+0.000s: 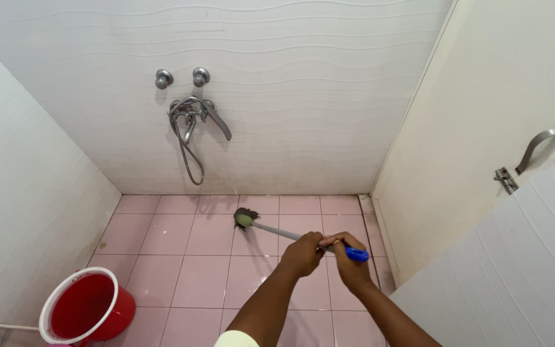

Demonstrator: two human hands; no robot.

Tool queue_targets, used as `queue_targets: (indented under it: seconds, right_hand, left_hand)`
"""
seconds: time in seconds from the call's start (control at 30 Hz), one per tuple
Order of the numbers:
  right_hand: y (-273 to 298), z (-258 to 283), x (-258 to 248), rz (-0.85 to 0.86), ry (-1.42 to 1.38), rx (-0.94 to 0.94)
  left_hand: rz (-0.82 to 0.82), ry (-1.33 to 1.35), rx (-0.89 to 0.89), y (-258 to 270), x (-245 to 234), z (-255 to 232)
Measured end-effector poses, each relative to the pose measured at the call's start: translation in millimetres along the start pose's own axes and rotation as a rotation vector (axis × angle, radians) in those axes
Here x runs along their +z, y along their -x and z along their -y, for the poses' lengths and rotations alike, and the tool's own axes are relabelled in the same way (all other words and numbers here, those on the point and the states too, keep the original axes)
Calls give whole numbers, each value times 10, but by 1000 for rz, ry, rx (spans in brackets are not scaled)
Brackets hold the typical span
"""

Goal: The person cleans the floor of a bathroom using a long-handled brush, moving it around the floor drain and near the buckets and toilet.

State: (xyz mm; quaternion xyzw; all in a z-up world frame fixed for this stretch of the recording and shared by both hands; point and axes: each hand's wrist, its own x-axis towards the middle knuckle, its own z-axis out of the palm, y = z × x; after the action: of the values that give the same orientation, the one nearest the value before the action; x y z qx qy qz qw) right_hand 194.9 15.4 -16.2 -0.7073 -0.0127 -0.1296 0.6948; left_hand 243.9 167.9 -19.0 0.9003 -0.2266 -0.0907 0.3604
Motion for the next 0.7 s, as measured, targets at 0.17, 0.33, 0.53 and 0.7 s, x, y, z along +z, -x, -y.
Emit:
queue_targets:
  seconds: [0.17, 0.33, 0.53, 0.7]
  right_hand:
    - [32, -91, -63, -10, -58, 25]
    - [-126, -20, -522, -163, -16, -57]
    - [-267, 476, -1138, -411, -116, -32]
    - [-72, 847, -1433, -616, -61, -115]
  left_hand:
    - [55, -74, -44, -75, 112, 29]
    - [-3, -23, 61, -251, 369, -285]
    - [-164, 124, 277, -430, 604, -1017]
    - [28, 141, 317, -431, 635, -1520]
